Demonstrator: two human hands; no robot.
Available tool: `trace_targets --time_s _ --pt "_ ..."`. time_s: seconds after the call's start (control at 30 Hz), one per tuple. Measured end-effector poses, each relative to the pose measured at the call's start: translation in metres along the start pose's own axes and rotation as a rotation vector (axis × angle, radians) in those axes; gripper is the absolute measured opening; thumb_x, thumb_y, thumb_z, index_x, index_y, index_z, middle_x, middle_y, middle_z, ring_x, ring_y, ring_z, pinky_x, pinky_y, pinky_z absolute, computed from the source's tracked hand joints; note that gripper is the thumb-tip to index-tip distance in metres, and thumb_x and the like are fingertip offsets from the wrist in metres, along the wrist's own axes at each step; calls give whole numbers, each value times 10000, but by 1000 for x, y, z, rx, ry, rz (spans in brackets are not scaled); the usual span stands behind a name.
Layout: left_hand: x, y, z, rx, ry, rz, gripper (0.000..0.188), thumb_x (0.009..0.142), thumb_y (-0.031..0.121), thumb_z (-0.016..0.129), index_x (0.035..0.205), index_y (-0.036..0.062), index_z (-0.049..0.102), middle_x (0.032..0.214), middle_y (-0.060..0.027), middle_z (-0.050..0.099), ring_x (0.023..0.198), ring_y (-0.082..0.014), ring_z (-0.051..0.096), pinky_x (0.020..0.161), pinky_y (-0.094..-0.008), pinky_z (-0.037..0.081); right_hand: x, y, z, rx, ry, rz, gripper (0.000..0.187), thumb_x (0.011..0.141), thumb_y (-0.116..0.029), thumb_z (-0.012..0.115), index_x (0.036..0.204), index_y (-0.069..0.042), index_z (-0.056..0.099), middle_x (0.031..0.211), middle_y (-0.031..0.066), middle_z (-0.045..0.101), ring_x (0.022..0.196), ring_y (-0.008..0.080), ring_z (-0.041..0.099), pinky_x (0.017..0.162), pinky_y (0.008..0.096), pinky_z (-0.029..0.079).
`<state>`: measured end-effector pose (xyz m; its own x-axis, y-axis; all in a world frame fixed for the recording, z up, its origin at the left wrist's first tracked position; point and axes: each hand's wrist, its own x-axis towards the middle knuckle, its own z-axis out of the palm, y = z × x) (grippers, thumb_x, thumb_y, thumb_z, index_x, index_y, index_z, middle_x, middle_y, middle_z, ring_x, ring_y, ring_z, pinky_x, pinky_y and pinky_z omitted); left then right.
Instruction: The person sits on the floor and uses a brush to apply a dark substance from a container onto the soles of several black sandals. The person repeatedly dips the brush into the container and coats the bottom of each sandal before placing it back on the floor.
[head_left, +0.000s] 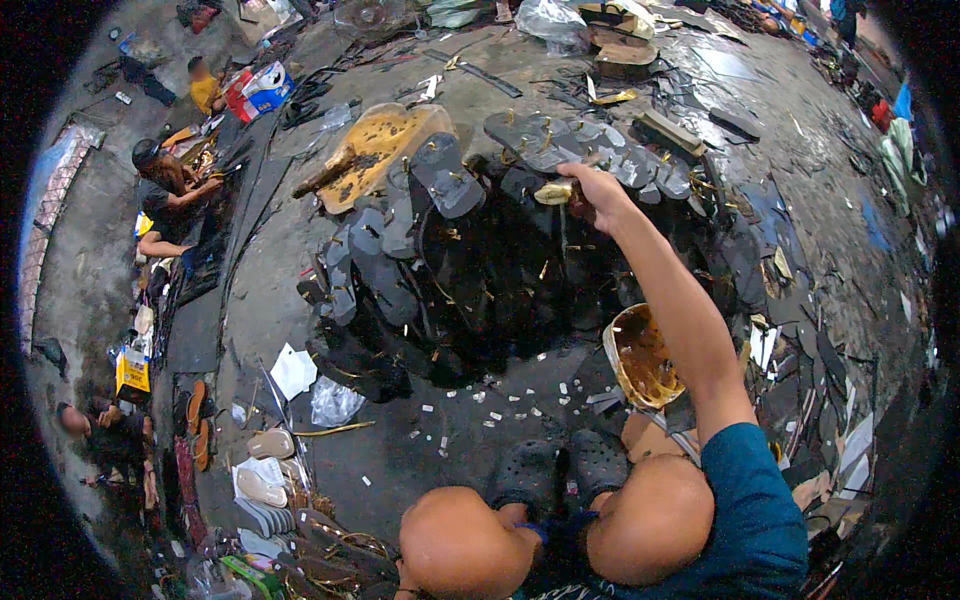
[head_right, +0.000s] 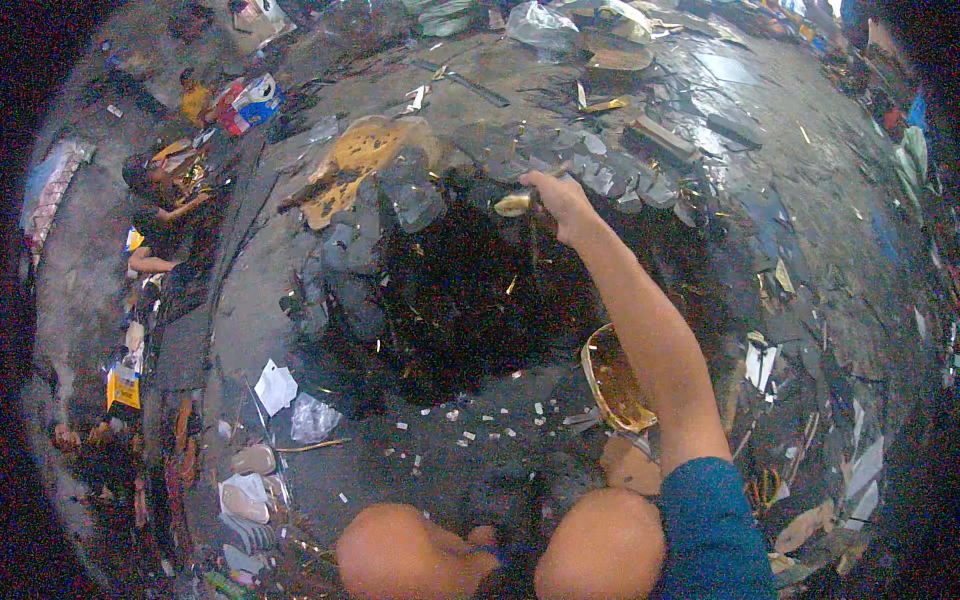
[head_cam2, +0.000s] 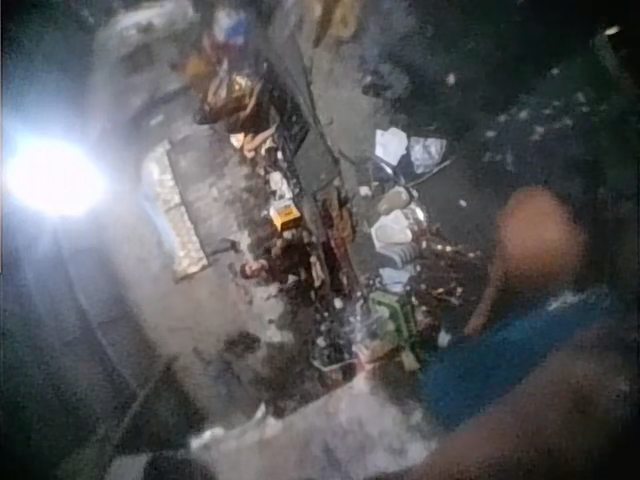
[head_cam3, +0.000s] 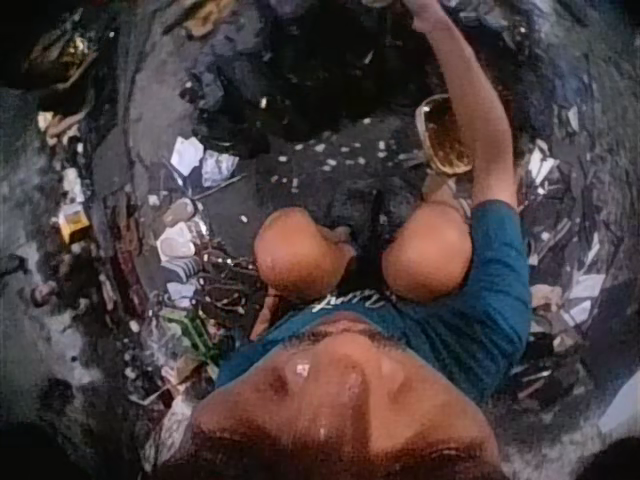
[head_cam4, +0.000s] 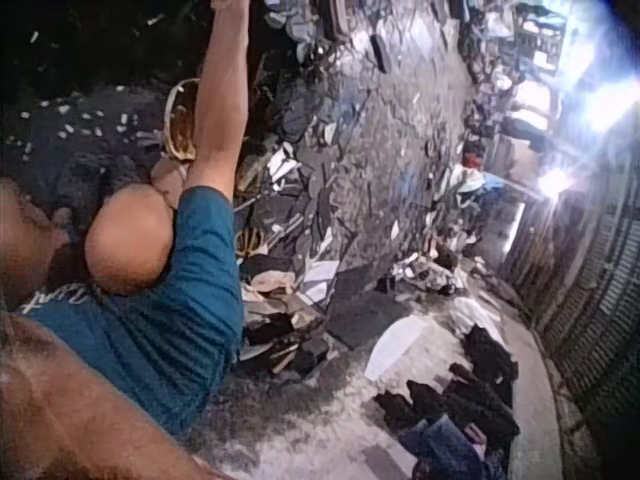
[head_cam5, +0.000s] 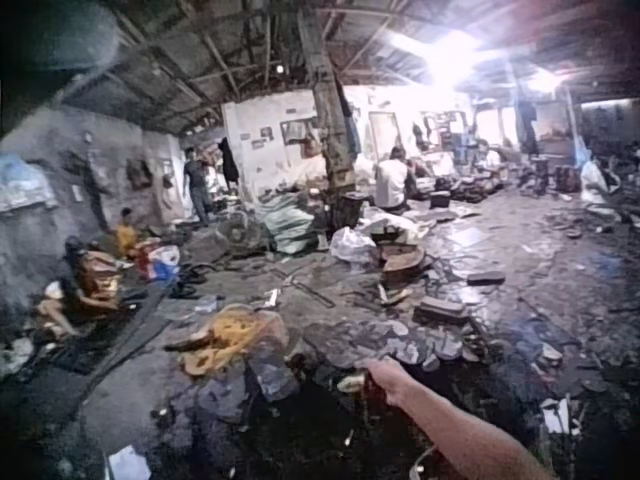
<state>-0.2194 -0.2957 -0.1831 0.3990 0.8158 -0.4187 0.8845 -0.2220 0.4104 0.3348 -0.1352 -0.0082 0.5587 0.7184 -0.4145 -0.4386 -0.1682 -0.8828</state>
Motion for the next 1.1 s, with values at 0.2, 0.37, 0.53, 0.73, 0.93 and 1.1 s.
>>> trace_targets --time_s 0.2,0.37,0.53,0.73,0.93,1.1 --pt "9 13 -10 -82 64 -24 852 712 330 769 1430 68 393 1419 -187 459 1309 -355 436 1119 -422 309 -95 78 -57 -434 138 -429 304 928 -289 649 1026 -3 679 1046 82 682 968 176 611 887 334 464" --pt "24 44 -40 -179 83 64 860 709 338 763 1433 64 386 1423 -188 453 1306 -356 435 1123 -421 301 -159 139 -148 -895 306 -480 253 860 -228 708 983 -16 644 954 121 690 900 259 660 821 387 505" --pt "-22 128 -86 -304 -5 363 869 707 346 756 1435 59 378 1427 -189 446 1303 -357 434 1127 -420 294 -176 189 -159 -945 371 -579 224 839 -151 694 1004 -11 635 883 201 670 802 346 673 727 389 525" --pt "-9 190 -109 -205 -18 630 880 704 355 748 1439 54 370 1431 -189 437 1299 -359 433 1132 -419 284 -163 193 -151 -1090 388 -593 247 838 -183 696 980 8 629 901 219 670 813 413 648 718 428 520" --pt "81 160 -135 -67 296 394 891 701 365 740 1442 49 361 1436 -190 429 1296 -360 432 1137 -418 275 -232 142 -157 -1432 145 -70 390 823 -319 655 981 26 568 879 291 648 858 467 630 727 515 504" --pt "-66 252 -97 -52 -4 632 900 698 373 733 1445 44 353 1440 -191 422 1293 -361 431 1142 -417 267 -266 164 -168 -1234 255 -134 404 831 -320 649 981 47 572 839 298 646 827 477 630 725 528 499"
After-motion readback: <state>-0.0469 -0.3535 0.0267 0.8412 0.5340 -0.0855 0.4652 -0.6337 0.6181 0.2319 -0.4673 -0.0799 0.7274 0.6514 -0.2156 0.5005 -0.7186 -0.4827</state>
